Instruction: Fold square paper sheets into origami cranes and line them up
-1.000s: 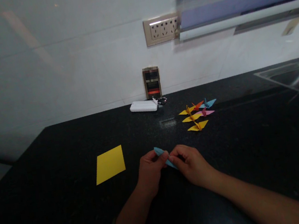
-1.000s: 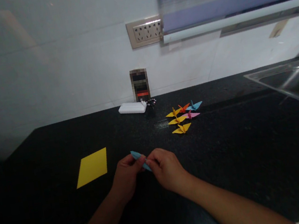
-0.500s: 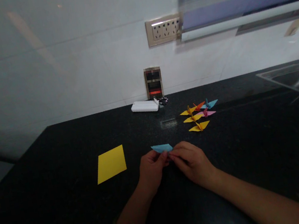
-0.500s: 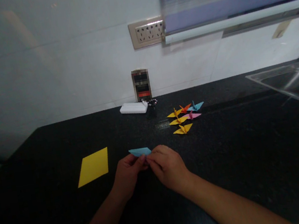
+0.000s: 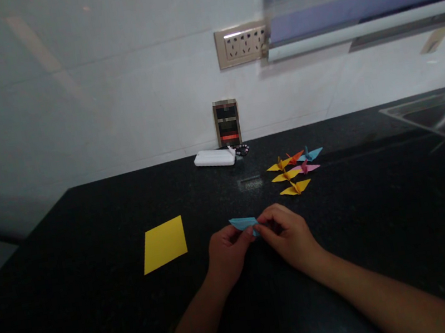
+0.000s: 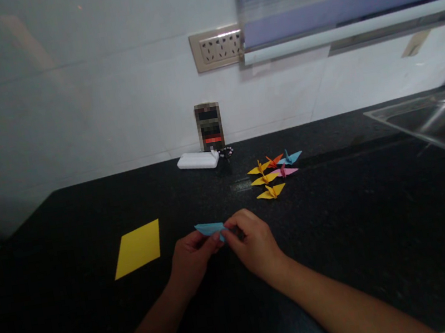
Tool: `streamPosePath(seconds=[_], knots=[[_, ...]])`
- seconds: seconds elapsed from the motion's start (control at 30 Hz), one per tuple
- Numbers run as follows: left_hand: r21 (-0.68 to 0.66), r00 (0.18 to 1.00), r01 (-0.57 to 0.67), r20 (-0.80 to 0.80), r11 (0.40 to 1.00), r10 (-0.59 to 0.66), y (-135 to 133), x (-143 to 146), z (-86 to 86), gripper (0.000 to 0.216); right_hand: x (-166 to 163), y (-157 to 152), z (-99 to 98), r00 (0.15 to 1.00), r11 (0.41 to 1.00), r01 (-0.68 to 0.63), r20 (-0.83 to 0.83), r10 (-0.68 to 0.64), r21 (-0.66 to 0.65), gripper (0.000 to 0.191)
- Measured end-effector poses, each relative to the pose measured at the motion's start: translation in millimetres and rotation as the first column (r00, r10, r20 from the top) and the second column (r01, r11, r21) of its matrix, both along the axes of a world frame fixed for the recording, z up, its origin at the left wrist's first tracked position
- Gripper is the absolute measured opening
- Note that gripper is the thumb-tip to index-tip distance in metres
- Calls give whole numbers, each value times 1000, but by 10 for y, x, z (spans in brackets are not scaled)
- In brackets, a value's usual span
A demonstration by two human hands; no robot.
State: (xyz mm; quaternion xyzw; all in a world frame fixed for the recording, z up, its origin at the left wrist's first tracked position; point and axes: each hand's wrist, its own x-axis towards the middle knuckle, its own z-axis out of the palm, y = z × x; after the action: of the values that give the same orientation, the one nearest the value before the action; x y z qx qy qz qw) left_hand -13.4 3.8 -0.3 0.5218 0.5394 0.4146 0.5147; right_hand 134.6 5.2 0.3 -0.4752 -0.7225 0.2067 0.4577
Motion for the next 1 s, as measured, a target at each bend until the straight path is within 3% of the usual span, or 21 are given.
streamPosePath(seconds=[0.33, 0.43, 0.53, 0.67, 0.83, 1.0], knots=[[12, 998, 49, 29, 999, -50, -20, 8, 17, 19, -17, 22, -31, 992, 974, -25, -124, -3, -226, 5], [15, 999, 38, 29, 999, -38, -21, 15, 28, 18, -12, 10, -8, 997, 987, -34, -75, 22, -158, 7], [8, 999, 22, 42, 1000, -22, -25, 18, 50, 18, 0, -2, 26, 998, 998, -66, -26, 66, -4, 8], [-60, 993, 18, 117, 998, -11, -27, 22, 72, 17, 28, -5, 43, 986, 973, -159, 84, 147, 167, 11], [-119, 976, 16, 219, 993, 10, -28, 22, 75, 19, 71, -3, 22, 959, 950, -221, 224, 171, 219, 15], [-153, 954, 1, 297, 988, 45, -16, 21, 48, 20, 93, -6, 38, 923, 945, -269, 329, 198, 186, 16]])
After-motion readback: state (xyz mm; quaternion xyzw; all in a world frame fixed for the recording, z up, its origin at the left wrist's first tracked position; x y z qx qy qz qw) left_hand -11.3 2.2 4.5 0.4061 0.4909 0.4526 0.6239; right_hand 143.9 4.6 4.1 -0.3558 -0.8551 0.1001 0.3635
